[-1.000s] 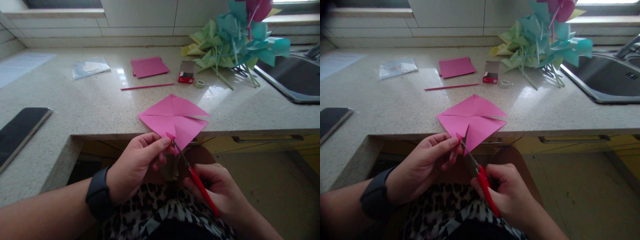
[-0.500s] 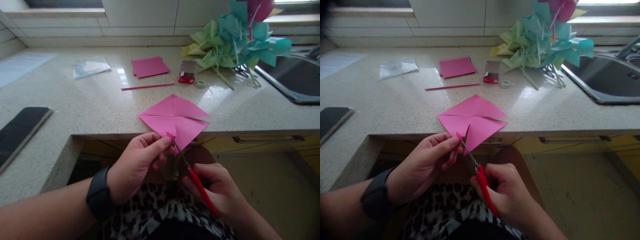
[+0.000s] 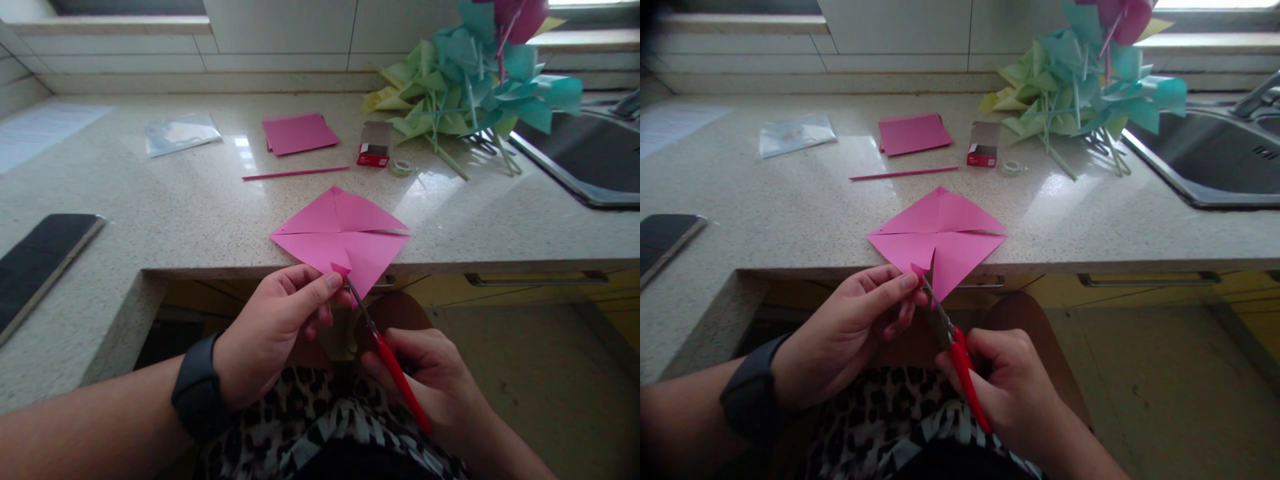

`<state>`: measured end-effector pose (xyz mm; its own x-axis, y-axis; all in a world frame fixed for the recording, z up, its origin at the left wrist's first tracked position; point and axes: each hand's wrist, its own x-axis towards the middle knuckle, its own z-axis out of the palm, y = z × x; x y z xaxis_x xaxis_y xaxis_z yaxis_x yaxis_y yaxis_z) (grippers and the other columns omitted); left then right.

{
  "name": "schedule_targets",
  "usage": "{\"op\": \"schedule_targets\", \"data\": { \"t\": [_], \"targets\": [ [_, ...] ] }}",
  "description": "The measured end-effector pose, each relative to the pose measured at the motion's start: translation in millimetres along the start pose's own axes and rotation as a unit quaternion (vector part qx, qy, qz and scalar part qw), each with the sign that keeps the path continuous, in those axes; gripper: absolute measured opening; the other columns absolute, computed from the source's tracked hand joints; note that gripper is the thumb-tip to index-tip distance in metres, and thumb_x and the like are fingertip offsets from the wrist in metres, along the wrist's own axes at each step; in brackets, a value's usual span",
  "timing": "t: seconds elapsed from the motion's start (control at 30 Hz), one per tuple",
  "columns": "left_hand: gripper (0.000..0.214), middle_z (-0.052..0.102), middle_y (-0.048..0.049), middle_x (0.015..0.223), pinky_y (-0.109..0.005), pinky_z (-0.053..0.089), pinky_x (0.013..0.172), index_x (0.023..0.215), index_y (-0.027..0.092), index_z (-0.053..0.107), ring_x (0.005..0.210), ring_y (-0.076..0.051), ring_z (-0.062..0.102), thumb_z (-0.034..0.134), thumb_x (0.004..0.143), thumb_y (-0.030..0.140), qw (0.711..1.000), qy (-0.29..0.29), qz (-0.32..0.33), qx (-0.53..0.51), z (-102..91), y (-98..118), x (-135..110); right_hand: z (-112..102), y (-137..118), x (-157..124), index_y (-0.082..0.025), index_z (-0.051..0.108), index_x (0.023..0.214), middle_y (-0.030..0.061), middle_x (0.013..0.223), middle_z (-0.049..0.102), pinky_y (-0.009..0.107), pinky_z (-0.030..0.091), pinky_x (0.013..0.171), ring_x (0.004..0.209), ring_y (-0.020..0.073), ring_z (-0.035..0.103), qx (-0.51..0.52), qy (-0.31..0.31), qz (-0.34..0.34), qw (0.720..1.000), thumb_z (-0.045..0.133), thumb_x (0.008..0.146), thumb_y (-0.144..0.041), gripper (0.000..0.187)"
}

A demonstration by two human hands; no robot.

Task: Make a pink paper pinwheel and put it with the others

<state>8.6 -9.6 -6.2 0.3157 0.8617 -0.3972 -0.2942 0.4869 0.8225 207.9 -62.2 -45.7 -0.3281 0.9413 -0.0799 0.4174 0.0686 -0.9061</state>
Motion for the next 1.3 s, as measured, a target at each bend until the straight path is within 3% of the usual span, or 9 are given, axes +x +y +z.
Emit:
{"op": "schedule_targets", "data": {
  "t": [0.37, 0.6, 0.73, 0.93, 1.1, 1.3],
  "targets": [
    [0.023, 0.069, 0.0003, 0.076, -0.013, 0.038, 0.048, 0.082, 0.014, 0.071, 0.055, -0.004, 0.049, 0.076, 0.085, 0.037, 1.0, 0.017, 0.002, 0.019, -0.5, -0.4, 0.1, 5.6, -4.3, -0.8, -0.017, 0.049, 0.058, -0.0045, 0.047, 0.043, 0.023, 0.024, 0.043, 0.043, 0.0059, 0.035, 0.029, 0.011, -0.007, 1.0, 0.062, 0.093, -0.043, 0.045],
    [0.019, 0.067, 0.0003, 0.075, -0.015, 0.039, 0.051, 0.079, 0.015, 0.068, 0.058, -0.005, 0.05, 0.073, 0.086, 0.031, 0.998, 0.043, 0.025, 0.024, -0.1, 1.8, -1.4, 0.3, -1.5, -4.4, -0.018, 0.045, 0.058, -0.0049, 0.047, 0.04, 0.024, 0.023, 0.043, 0.043, 0.0065, 0.034, 0.028, 0.024, 0.004, 0.999, 0.062, 0.093, -0.041, 0.045],
    [0.018, 0.065, 0.0002, 0.073, -0.015, 0.039, 0.05, 0.08, 0.015, 0.067, 0.059, -0.007, 0.052, 0.072, 0.086, 0.031, 0.999, 0.027, 0.018, 0.03, -0.2, 3.8, -0.3, -3.8, 1.2, -8.0, -0.018, 0.047, 0.057, -0.0042, 0.047, 0.041, 0.023, 0.022, 0.042, 0.042, 0.0068, 0.034, 0.071, -0.023, 0.054, 0.996, 0.065, 0.09, -0.047, 0.047],
    [0.017, 0.059, 0.0011, 0.069, -0.017, 0.038, 0.051, 0.079, 0.016, 0.063, 0.058, -0.008, 0.049, 0.069, 0.087, 0.029, 0.999, -0.007, 0.024, 0.037, -2.6, 3.4, -1.7, -5.1, 3.2, -13.1, -0.018, 0.049, 0.06, -0.0053, 0.047, 0.04, 0.021, 0.018, 0.039, 0.04, 0.0052, 0.029, 0.24, -0.099, 0.114, 0.959, 0.068, 0.085, -0.055, 0.049],
    [0.019, 0.057, 0.0014, 0.066, -0.018, 0.038, 0.051, 0.076, 0.016, 0.061, 0.057, -0.008, 0.047, 0.067, 0.088, 0.03, 0.998, -0.011, 0.027, 0.049, -2.0, 2.5, -2.7, -8.6, 0.0, -10.0, -0.017, 0.052, 0.062, -0.0052, 0.047, 0.041, 0.021, 0.018, 0.038, 0.04, 0.0049, 0.03, 0.256, -0.125, 0.13, 0.95, 0.071, 0.083, -0.055, 0.047],
    [0.018, 0.057, 0.002, 0.065, -0.016, 0.039, 0.051, 0.077, 0.016, 0.061, 0.055, -0.007, 0.047, 0.068, 0.087, 0.029, 0.998, -0.012, 0.023, 0.052, -1.5, 3.0, -2.2, -10.4, -3.8, -7.4, -0.016, 0.052, 0.059, -0.004, 0.046, 0.043, 0.021, 0.018, 0.038, 0.04, 0.0053, 0.031, 0.231, -0.122, 0.122, 0.958, 0.07, 0.082, -0.057, 0.05]
  ]
}}
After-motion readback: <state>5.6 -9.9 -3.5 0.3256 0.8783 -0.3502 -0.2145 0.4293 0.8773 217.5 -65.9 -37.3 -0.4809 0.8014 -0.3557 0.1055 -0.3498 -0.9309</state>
